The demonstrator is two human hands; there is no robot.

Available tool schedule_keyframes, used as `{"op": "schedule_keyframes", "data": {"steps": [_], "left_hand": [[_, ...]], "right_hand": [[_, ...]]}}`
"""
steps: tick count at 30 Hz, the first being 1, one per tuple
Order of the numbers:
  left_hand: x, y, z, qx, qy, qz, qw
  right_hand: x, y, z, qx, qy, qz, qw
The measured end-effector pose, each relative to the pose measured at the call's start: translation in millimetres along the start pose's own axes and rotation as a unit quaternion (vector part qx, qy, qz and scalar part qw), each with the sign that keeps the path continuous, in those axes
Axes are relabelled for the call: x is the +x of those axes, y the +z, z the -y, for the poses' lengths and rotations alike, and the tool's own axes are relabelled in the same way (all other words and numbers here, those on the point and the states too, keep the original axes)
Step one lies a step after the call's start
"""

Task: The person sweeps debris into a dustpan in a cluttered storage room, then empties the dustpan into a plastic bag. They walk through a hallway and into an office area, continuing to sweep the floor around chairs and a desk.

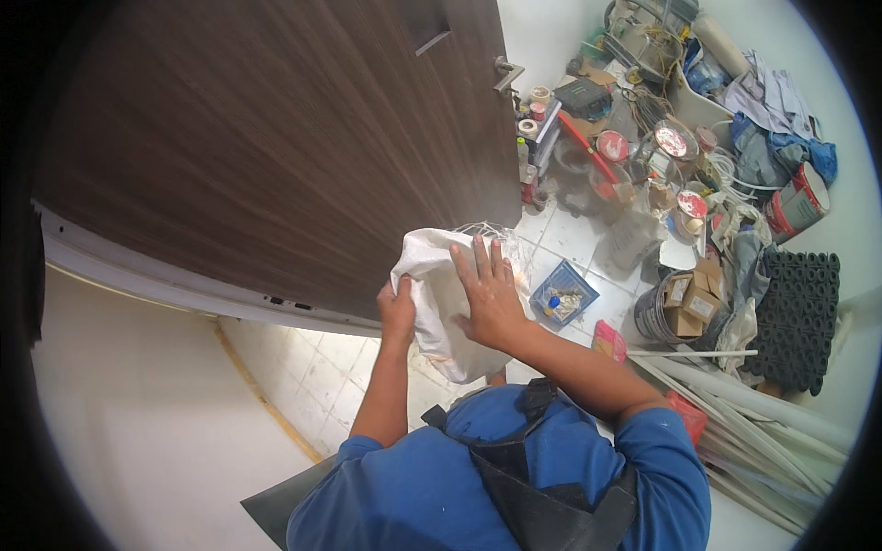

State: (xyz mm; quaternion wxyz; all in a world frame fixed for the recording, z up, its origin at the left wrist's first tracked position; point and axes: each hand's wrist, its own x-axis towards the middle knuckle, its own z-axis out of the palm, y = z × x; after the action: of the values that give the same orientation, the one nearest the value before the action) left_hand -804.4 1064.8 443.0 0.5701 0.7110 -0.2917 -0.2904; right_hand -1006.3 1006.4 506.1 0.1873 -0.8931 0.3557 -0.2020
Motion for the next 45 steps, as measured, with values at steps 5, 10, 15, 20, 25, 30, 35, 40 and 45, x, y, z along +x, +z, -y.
{"op": "schedule_keyframes", "data": {"steps": [5, 10, 15, 20, 25, 30, 35, 40, 45], "left_hand": [[2.9, -60.9, -16.2, -0.183, -0.200, 0.138, 0.953], [-5.8, -123.9, -4.5, -0.030, -0.262, 0.371, 0.890], [8.1, -95.5, -20.5, -0.255, -0.245, 0.275, 0.894], [28.2, -14.1, -39.3, -0.214, -0.224, 0.223, 0.924], [25.8, 53.2, -32.2, -0.146, -0.175, 0.129, 0.965], [35.2, 87.1, -33.6, -0.100, -0.206, 0.048, 0.972], [61.5, 109.6, -19.7, -0.040, -0.264, 0.028, 0.963], [111.0, 134.5, -7.8, -0.057, -0.285, 0.117, 0.950], [161.9, 146.8, 38.4, 0.012, -0.333, 0.222, 0.916]], "right_hand": [[-6.7, 54.2, -76.7, -0.086, 0.084, 0.016, 0.993], [-14.5, 73.2, -130.5, 0.045, 0.158, 0.019, 0.986], [23.2, 45.3, -192.7, 0.254, 0.252, -0.030, 0.933], [0.6, 36.4, -275.2, 0.451, 0.236, 0.042, 0.860], [-87.4, 125.8, -363.8, 0.553, 0.470, -0.026, 0.687], [-149.1, 227.0, -355.9, 0.289, 0.482, 0.124, 0.818], [-144.1, 258.3, -309.2, 0.259, 0.541, 0.090, 0.795], [-122.3, 288.6, -300.0, 0.228, 0.551, -0.058, 0.801], [-120.4, 288.3, -304.9, 0.212, 0.562, -0.230, 0.765]]}}
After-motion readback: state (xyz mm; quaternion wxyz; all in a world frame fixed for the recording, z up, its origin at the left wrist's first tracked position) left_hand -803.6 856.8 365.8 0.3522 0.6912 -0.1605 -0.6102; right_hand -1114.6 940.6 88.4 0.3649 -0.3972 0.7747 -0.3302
